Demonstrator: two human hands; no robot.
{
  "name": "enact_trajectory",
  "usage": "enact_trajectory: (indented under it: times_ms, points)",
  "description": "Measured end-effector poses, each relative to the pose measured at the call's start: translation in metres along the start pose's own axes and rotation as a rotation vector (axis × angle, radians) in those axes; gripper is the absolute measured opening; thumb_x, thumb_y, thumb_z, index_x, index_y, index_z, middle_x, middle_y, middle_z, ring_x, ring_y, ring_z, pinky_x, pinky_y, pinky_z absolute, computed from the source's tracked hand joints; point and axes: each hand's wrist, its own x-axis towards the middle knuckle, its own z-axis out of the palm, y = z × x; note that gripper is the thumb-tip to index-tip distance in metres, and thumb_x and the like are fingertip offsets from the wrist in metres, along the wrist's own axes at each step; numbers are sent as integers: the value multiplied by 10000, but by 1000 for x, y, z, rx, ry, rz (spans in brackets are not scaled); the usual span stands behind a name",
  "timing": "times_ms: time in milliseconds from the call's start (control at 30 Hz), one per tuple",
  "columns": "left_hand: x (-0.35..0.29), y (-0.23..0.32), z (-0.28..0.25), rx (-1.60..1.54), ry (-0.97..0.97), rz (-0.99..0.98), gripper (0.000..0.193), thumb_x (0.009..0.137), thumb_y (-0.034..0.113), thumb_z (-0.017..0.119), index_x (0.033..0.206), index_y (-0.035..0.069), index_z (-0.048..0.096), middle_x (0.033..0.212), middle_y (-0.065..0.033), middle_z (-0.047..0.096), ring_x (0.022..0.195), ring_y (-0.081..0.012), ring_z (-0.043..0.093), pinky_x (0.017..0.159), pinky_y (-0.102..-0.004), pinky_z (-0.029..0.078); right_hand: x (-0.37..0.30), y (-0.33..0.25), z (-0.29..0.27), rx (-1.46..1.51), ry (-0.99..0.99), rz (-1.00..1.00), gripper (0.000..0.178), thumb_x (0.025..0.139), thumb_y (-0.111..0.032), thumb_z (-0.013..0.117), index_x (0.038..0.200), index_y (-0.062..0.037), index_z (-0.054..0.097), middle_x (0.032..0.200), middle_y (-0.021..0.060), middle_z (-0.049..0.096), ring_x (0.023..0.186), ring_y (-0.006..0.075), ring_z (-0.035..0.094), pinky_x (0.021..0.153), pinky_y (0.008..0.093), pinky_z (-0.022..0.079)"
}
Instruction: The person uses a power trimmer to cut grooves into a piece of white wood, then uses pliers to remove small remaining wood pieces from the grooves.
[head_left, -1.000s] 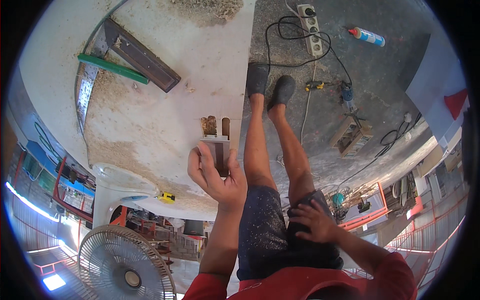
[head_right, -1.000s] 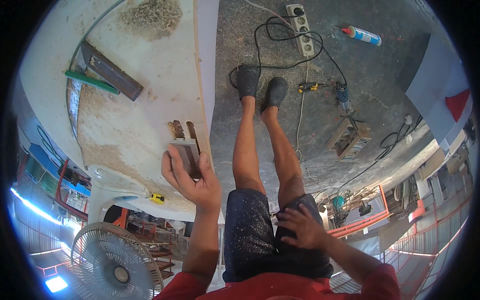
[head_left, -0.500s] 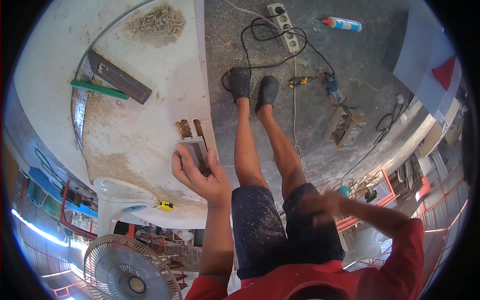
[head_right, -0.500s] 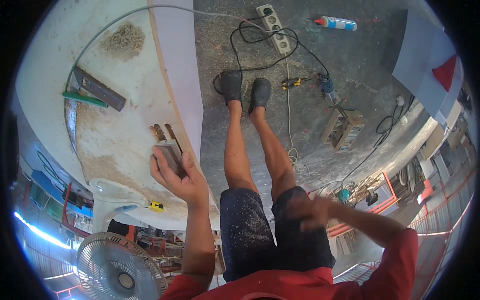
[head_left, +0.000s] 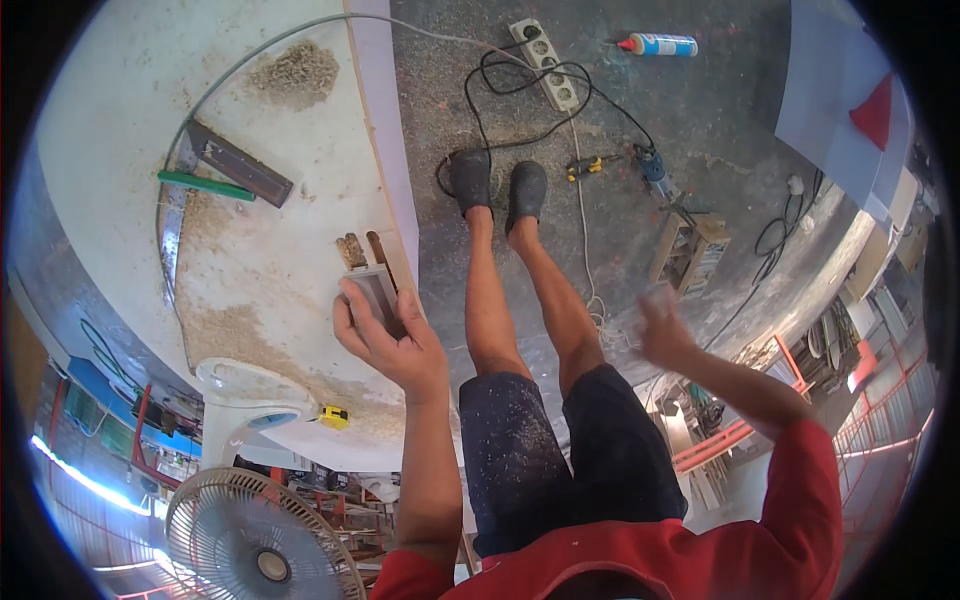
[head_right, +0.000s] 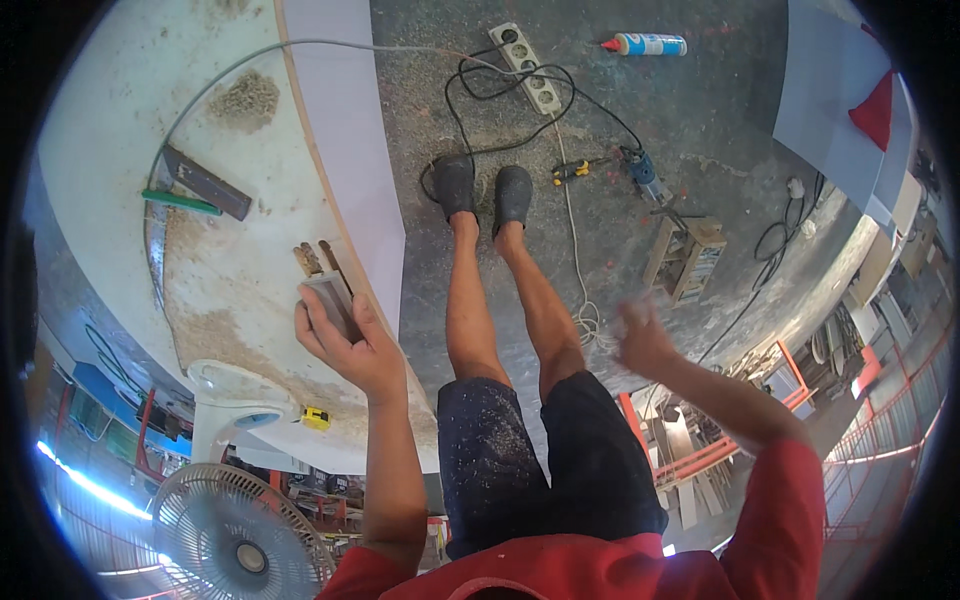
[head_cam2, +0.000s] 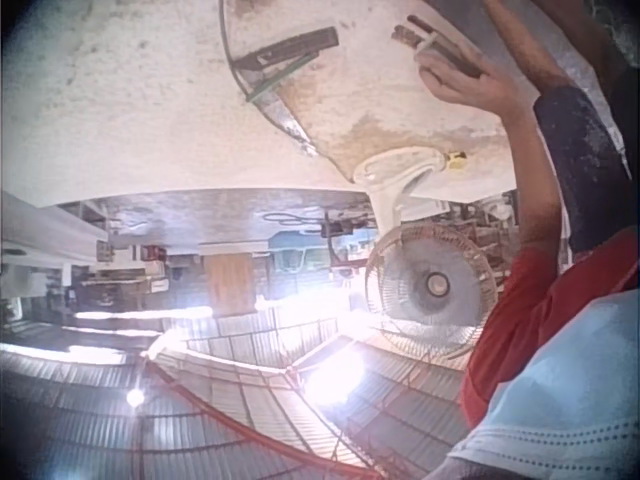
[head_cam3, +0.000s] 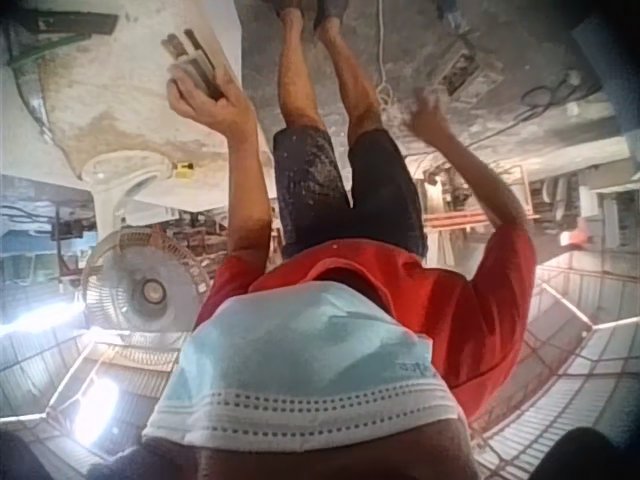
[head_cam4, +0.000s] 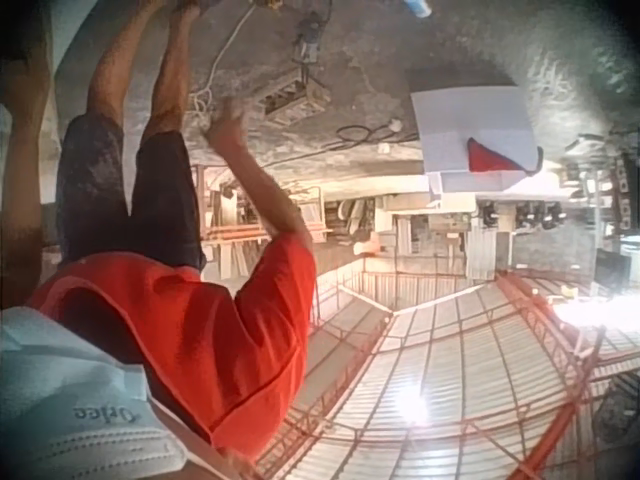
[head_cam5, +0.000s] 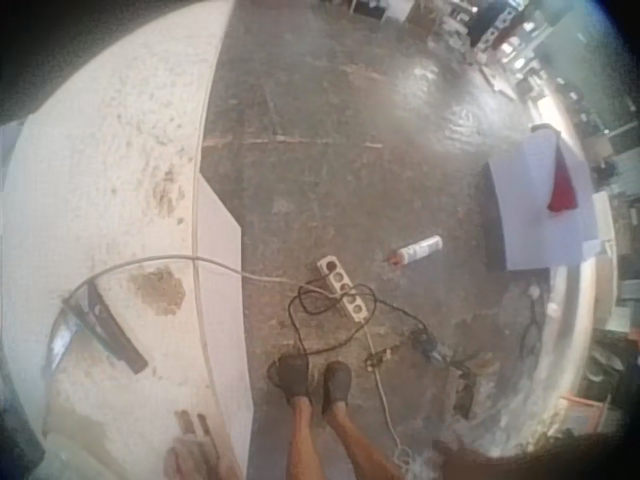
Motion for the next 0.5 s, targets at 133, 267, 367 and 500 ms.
enact_trajectory:
  times_ms: [133, 267, 367, 500]
  points:
    - [-2, -1, 1, 1, 17, 22, 618, 1024, 241, 654, 1541, -13, 431, 1420, -250, 433, 1305, -394, 484, 1055, -499, 463, 0, -38, -61, 224, 153, 54, 718, 960, -600, 593, 1478, -105, 549, 1563, 162, 461, 1514, 379, 319, 1269, 582, 155]
    - [-1, 2, 3, 15, 36, 17, 617, 1024, 247, 650, 1541, -10, 433, 1414, -249, 440, 1300, -395, 488, 1044, -501, 465, -35, -84, -30, 756, 41, -729, 699, 945, -607, 610, 1424, -98, 589, 1547, 185, 464, 1485, 389, 370, 1239, 576, 256]
    - [-1, 3, 3, 2, 39, 13, 614, 1021, 248, 651, 1537, -9, 441, 1415, -245, 443, 1300, -395, 488, 1041, -499, 465, -24, -48, -9, 760, 21, -708, 645, 920, -571, 660, 1362, -102, 630, 1513, 177, 492, 1469, 366, 395, 1234, 585, 247]
    - [-2, 1, 5, -17, 62, 24, 630, 1004, 253, 683, 1533, -3, 456, 1395, -241, 461, 1272, -400, 485, 1029, -504, 443, 7, -35, -8, 146, 222, 8, 618, 896, -547, 687, 1304, -84, 650, 1488, 211, 497, 1475, 368, 378, 1248, 587, 186]
